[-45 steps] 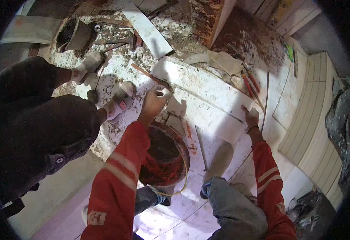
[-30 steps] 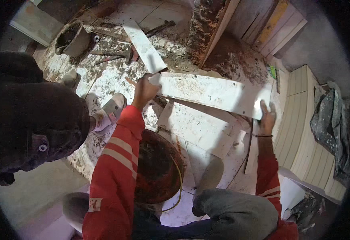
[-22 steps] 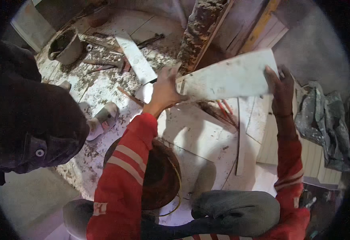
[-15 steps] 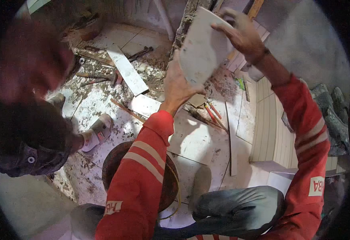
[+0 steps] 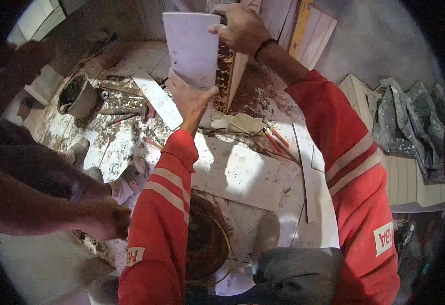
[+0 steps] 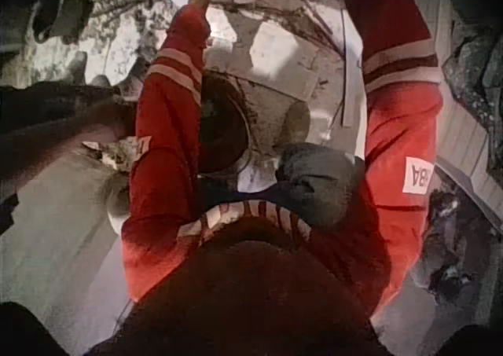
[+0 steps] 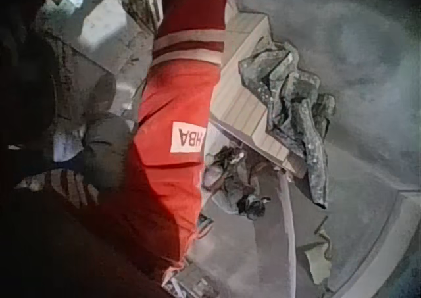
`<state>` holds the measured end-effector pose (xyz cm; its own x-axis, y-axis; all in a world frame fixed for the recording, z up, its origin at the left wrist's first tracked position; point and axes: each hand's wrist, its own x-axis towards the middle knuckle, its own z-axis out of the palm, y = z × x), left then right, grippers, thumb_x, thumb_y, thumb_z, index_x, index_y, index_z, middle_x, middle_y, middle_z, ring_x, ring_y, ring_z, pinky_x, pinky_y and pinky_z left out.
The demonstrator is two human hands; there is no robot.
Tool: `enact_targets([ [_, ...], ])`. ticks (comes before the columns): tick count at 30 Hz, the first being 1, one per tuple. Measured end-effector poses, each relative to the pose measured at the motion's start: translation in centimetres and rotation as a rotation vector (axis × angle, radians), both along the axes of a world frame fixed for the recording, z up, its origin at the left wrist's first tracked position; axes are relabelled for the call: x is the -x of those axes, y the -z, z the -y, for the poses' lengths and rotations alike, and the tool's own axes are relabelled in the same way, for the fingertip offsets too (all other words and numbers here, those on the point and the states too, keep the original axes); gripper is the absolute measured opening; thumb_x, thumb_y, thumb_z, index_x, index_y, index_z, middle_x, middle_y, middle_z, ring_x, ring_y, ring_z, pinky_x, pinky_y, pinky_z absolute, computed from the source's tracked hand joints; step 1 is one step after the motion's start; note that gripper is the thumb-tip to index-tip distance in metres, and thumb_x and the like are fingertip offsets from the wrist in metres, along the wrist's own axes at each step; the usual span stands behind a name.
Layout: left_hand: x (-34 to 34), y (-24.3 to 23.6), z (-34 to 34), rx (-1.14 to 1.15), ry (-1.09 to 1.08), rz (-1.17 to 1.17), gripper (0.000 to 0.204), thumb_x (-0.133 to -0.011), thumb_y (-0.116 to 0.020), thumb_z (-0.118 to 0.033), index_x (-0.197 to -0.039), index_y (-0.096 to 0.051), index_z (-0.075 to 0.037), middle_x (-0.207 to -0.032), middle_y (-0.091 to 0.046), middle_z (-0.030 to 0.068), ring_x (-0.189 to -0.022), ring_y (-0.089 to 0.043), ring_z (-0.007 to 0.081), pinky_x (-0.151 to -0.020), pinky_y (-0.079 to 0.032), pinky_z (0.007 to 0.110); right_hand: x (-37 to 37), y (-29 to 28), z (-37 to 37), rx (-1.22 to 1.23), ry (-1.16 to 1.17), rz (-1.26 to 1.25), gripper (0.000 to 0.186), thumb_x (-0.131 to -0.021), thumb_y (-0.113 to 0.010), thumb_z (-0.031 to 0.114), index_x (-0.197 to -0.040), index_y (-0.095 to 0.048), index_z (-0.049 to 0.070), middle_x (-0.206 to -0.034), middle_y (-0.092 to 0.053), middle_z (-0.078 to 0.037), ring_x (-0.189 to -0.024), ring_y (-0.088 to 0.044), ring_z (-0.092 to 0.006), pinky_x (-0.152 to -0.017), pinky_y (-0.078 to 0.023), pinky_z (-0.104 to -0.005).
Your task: The person aligns a tile against a corner structure, marks tile pieces on the floor, and carries a tile outside to cut it with an angle grinder.
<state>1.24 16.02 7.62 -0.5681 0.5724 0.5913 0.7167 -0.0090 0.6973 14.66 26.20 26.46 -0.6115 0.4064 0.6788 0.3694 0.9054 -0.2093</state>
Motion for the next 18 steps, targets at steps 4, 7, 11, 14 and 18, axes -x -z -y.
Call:
enact_targets([
  [4, -0.9, 0.5, -2.4, -0.002, -0.017, 0.024, 0.135, -0.054, -0.102, -0.031, -0.156, -0.022, 0.006, -0.142, -0.04, 0.0301, -0.13, -0.049, 0.0468, -0.11, -0.047, 0.05, 0.0, 1.4, -1.9, -0.087, 0.107, -0.058, 0.047, -0.09, -0.075, 0.027, -0.129, -0.065, 0.003, -0.118, -0.071, -0.026, -0.104, -0.068, -0.0475, -0.094, -0.055, -0.0545],
  [7, -2.0, -0.3, -5.0, -0.026, 0.01, 0.055, 0.135, -0.055, -0.102, -0.031, -0.157, -0.022, 0.006, -0.142, -0.039, 0.0304, -0.129, -0.049, 0.047, -0.111, -0.047, 0.05, -0.1, 2.4, -4.5, -0.139, 0.128, -0.182, 0.048, -0.093, -0.073, 0.028, -0.132, -0.063, 0.003, -0.12, -0.07, -0.024, -0.103, -0.068, -0.0474, -0.091, -0.055, -0.0552],
  [11, -2.4, -0.8, -7.3, -0.051, 0.061, 0.157, 0.127, -0.053, -0.103, -0.04, -0.152, -0.036, 0.004, -0.137, -0.05, 0.026, -0.13, -0.048, 0.0452, -0.112, -0.039, 0.052, -0.1, 2.6, -6.0, -0.21, 0.235, -0.24, 0.034, -0.094, -0.075, 0.026, -0.12, -0.07, 0.004, -0.105, -0.073, -0.019, -0.096, -0.072, -0.0383, -0.087, -0.057, -0.0478],
  [14, -1.0, 1.4, -8.1, -0.17, 0.052, 0.079, 0.13, -0.054, -0.103, -0.043, -0.154, -0.033, 0.003, -0.138, -0.05, 0.0274, -0.13, -0.048, 0.0462, -0.113, -0.038, 0.054, 0.2, 2.6, -4.7, -0.048, 0.195, -0.244, 0.032, -0.091, -0.079, 0.023, -0.116, -0.071, 0.004, -0.103, -0.074, -0.017, -0.099, -0.074, -0.0343, -0.089, -0.058, -0.0444],
  [18, -0.2, 1.5, -9.0, 0.383, 0.001, 0.104, 0.14, -0.054, -0.102, -0.045, -0.159, -0.023, 0.004, -0.145, -0.045, 0.0301, -0.133, -0.046, 0.0479, -0.113, -0.039, 0.056, -0.2, 2.1, -2.9, 0.188, 0.231, -0.366, 0.032, -0.085, -0.084, 0.021, -0.11, -0.072, 0.004, -0.096, -0.076, -0.016, -0.09, -0.076, -0.0279, -0.082, -0.057, -0.0407],
])
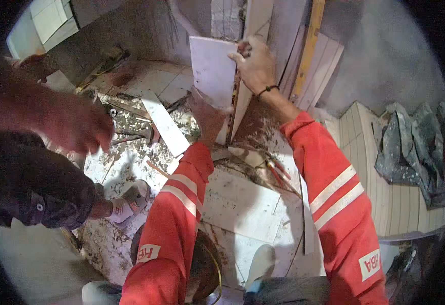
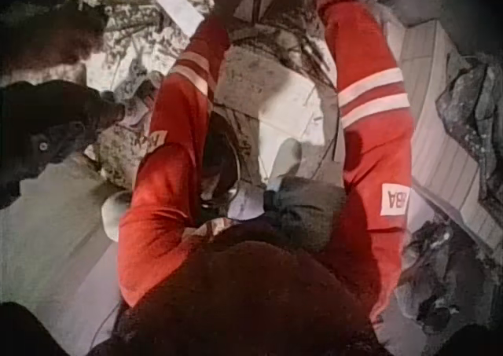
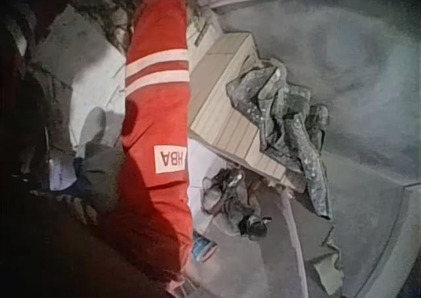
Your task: The person aligns a tile against a corner structure, marks tile pieces on the floor, and carries a tile outside to cut it with an angle grinder.
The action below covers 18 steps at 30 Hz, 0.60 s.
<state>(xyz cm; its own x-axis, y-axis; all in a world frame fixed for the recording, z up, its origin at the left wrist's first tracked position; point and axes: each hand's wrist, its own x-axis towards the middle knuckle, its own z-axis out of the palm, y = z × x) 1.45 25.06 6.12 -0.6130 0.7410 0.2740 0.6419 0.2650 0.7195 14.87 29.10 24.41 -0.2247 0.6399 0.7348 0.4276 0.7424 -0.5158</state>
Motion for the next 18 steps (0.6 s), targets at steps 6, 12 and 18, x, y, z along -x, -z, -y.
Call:
enact_targets([
  [6, -2.4, -0.1, 1.6, -0.391, -0.052, 0.094, 0.144, -0.048, -0.104, -0.032, -0.161, -0.022, 0.005, -0.141, -0.044, 0.0307, -0.129, -0.048, 0.048, -0.112, -0.043, 0.051, -0.4, 2.0, -0.3, 0.06, -0.059, -0.118, 0.025, -0.08, -0.085, 0.019, -0.097, -0.074, 0.004, -0.093, -0.076, -0.015, -0.089, -0.074, -0.0341, -0.087, -0.053, -0.0442],
  [12, -2.8, -0.6, 1.2, -0.397, -0.067, 0.1, 0.139, -0.049, -0.103, -0.029, -0.159, -0.026, 0.006, -0.135, -0.047, 0.0277, -0.123, -0.053, 0.0452, -0.105, -0.05, 0.049, -0.9, 2.7, -1.3, -0.046, -0.019, -0.116, 0.024, -0.082, -0.084, 0.017, -0.102, -0.077, 0.006, -0.095, -0.079, -0.013, -0.086, -0.076, -0.031, -0.083, -0.055, -0.0398],
  [18, -2.7, -1.1, 1.7, -0.343, -0.006, 0.12, 0.135, -0.058, -0.098, -0.025, -0.163, -0.018, 0.004, -0.146, -0.039, 0.0263, -0.134, -0.047, 0.0465, -0.114, -0.044, 0.048, -1.3, 2.1, -0.3, 0.035, 0.026, -0.139, 0.028, -0.084, -0.086, 0.018, -0.106, -0.077, 0.001, -0.096, -0.08, -0.01, -0.086, -0.076, -0.0174, -0.082, -0.059, -0.0305],
])
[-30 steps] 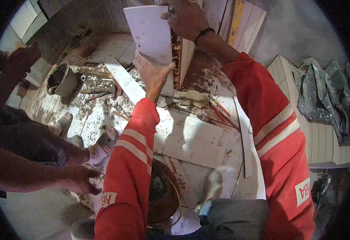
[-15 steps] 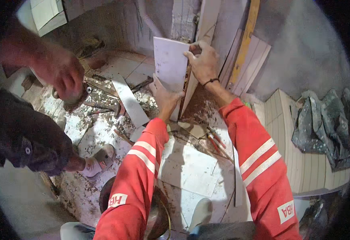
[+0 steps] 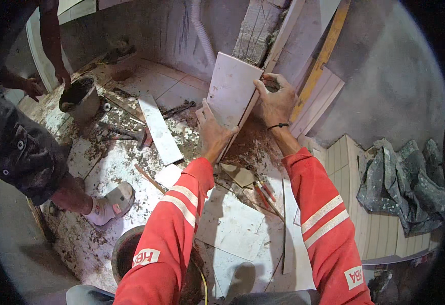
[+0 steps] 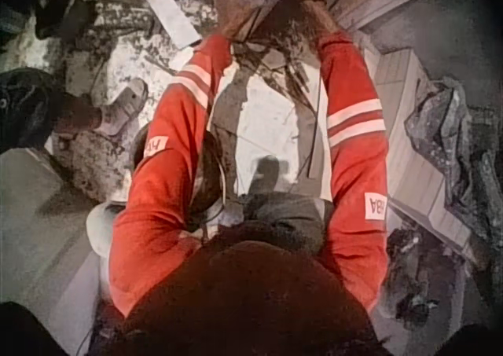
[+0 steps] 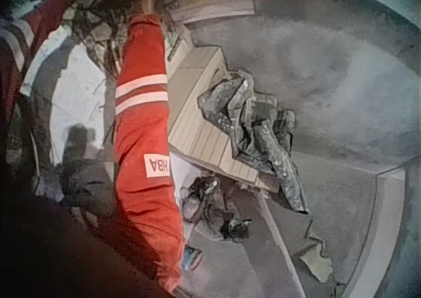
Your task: The person aligns a tile against a corner structure, marks tile pieces on the floor, and carries a tile outside to cut it with an angle grinder.
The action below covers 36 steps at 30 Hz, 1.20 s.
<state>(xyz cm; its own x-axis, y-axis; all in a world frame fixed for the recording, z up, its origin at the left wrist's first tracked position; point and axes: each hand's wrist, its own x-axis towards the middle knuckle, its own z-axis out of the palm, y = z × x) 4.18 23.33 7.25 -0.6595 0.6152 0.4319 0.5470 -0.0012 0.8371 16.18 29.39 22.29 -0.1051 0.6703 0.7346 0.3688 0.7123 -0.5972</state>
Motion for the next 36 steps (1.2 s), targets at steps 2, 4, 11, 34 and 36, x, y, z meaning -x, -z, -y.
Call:
enact_targets([
  [2, -0.4, -0.7, 0.2, 0.01, 0.012, 0.02, 0.135, -0.059, -0.098, -0.025, -0.163, -0.017, 0.004, -0.146, -0.039, 0.0264, -0.134, -0.047, 0.047, -0.115, -0.044, 0.049, -0.2, -0.1, 0.0, -0.04, 0.037, 0.012, 0.026, -0.084, -0.087, 0.019, -0.102, -0.078, 0.002, -0.095, -0.08, -0.008, -0.084, -0.075, -0.017, -0.08, -0.058, -0.0307],
  [4, -0.2, -0.6, 0.3, 0.02, 0.005, 0.037, 0.135, -0.059, -0.097, -0.026, -0.163, -0.017, 0.004, -0.146, -0.039, 0.0265, -0.135, -0.046, 0.0475, -0.115, -0.043, 0.049, 0.2, 0.1, -0.2, -0.018, 0.015, -0.007, 0.025, -0.084, -0.087, 0.019, -0.101, -0.079, 0.002, -0.094, -0.08, -0.008, -0.084, -0.075, -0.0167, -0.08, -0.058, -0.0308],
  [11, 0.1, -0.4, 0.9, 0.009, 0.029, 0.019, 0.134, -0.059, -0.1, -0.026, -0.161, -0.019, 0.006, -0.142, -0.041, 0.0283, -0.129, -0.052, 0.0479, -0.108, -0.048, 0.05, -0.2, 0.5, -0.6, -0.068, 0.032, 0.04, 0.024, -0.086, -0.086, 0.019, -0.101, -0.078, 0.002, -0.093, -0.079, -0.008, -0.088, -0.073, -0.0157, -0.082, -0.056, -0.0307],
  [34, 7.7, -11.7, -3.6, -0.582, 0.151, 0.192, 0.047, -0.096, -0.075, -0.031, -0.134, -0.065, -0.006, -0.115, -0.067, 0.0194, -0.107, -0.067, 0.0359, -0.094, -0.054, 0.044, 0.0, -0.4, 0.2, -0.138, -0.05, 0.059, 0.033, -0.086, -0.083, 0.008, -0.117, -0.073, 0.008, -0.102, -0.079, -0.009, -0.094, -0.077, -0.0194, -0.086, -0.059, -0.0329],
  [36, 8.6, -13.3, -3.7, -0.577, 0.242, 0.152, 0.04, -0.096, -0.075, -0.03, -0.13, -0.07, -0.009, -0.111, -0.068, 0.0189, -0.102, -0.069, 0.0352, -0.092, -0.055, 0.043, -0.1, -0.5, 0.2, -0.135, -0.019, 0.075, 0.032, -0.086, -0.083, 0.008, -0.116, -0.073, 0.007, -0.103, -0.079, -0.009, -0.094, -0.077, -0.0196, -0.086, -0.059, -0.0332],
])
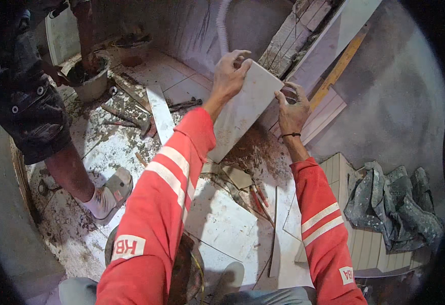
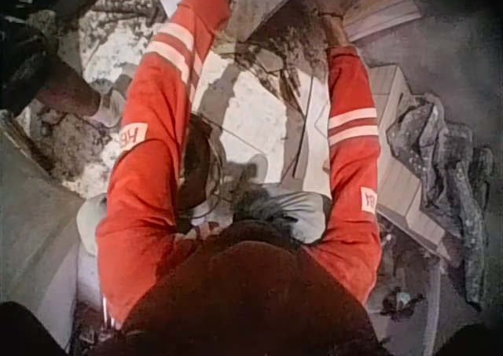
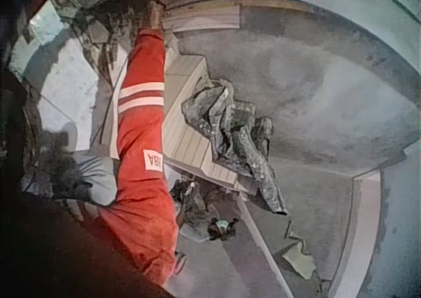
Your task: The person aligns a tile against a corner structure, marks tile pieces on the floor, and carries a tile outside to cut it with an angle grinder.
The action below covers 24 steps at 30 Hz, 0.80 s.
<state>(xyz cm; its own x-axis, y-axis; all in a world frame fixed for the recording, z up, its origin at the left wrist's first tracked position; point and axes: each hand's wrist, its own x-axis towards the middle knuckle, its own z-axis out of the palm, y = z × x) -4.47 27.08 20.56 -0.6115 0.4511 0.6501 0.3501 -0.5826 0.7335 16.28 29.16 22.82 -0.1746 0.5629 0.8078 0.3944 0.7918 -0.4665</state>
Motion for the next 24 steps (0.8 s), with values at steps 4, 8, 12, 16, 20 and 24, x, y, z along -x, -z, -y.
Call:
enact_targets([
  [4, 2.8, -1.2, -0.1, 0.033, 0.08, -0.383, 0.03, -0.097, -0.072, -0.03, -0.119, -0.078, -0.01, -0.107, -0.073, 0.0177, -0.099, -0.071, 0.0326, -0.088, -0.056, 0.041, 0.1, -0.2, 0.4, 0.024, -0.001, -0.013, 0.028, -0.085, -0.082, 0.007, -0.111, -0.072, 0.007, -0.099, -0.08, -0.011, -0.093, -0.077, -0.0201, -0.084, -0.058, -0.0343],
  [8, 4.4, -2.9, -0.6, 0.25, 0.167, -0.582, 0.031, -0.099, -0.071, -0.032, -0.115, -0.079, -0.007, -0.104, -0.078, 0.018, -0.096, -0.075, 0.0316, -0.085, -0.057, 0.041, 0.3, -0.1, 0.5, 0.061, -0.044, -0.009, 0.031, -0.086, -0.083, 0.009, -0.115, -0.073, 0.007, -0.103, -0.08, -0.009, -0.094, -0.077, -0.0195, -0.086, -0.059, -0.0327],
  [12, 4.6, -3.4, -1.2, 0.208, 0.266, -0.591, 0.031, -0.099, -0.071, -0.034, -0.113, -0.08, -0.007, -0.099, -0.078, 0.019, -0.091, -0.076, 0.0327, -0.082, -0.057, 0.042, -0.3, 0.1, -0.3, 0.052, -0.012, 0.014, 0.03, -0.087, -0.082, 0.009, -0.115, -0.073, 0.006, -0.102, -0.079, -0.009, -0.094, -0.076, -0.0189, -0.084, -0.06, -0.0319],
  [16, 5.5, -3.1, -1.9, 0.232, 0.264, -0.683, 0.035, -0.099, -0.073, -0.035, -0.114, -0.078, -0.004, -0.103, -0.079, 0.0141, -0.093, -0.074, 0.0225, -0.087, -0.056, 0.038, -0.1, 0.4, -0.8, 0.048, -0.046, -0.001, 0.03, -0.084, -0.082, 0.01, -0.113, -0.074, 0.009, -0.099, -0.08, -0.01, -0.093, -0.077, -0.0215, -0.085, -0.058, -0.035],
  [20, 6.5, -2.6, -2.9, 0.172, 0.122, -0.686, 0.033, -0.097, -0.074, -0.038, -0.112, -0.08, -0.009, -0.1, -0.079, 0.0172, -0.091, -0.076, 0.0323, -0.083, -0.057, 0.043, 1.0, 0.3, -0.9, -0.011, -0.033, 0.039, 0.031, -0.084, -0.083, 0.013, -0.113, -0.075, 0.01, -0.101, -0.081, -0.01, -0.093, -0.078, -0.0218, -0.083, -0.059, -0.0347],
  [24, 4.3, -2.5, -2.6, 0.176, 0.142, -0.562, 0.033, -0.095, -0.077, -0.032, -0.109, -0.079, -0.002, -0.102, -0.077, 0.0247, -0.098, -0.077, 0.034, -0.082, -0.056, 0.045, -0.7, 0.1, -1.9, -0.012, 0.017, 0.059, 0.031, -0.084, -0.084, 0.012, -0.115, -0.076, 0.01, -0.101, -0.081, -0.009, -0.092, -0.078, -0.0206, -0.082, -0.06, -0.0339],
])
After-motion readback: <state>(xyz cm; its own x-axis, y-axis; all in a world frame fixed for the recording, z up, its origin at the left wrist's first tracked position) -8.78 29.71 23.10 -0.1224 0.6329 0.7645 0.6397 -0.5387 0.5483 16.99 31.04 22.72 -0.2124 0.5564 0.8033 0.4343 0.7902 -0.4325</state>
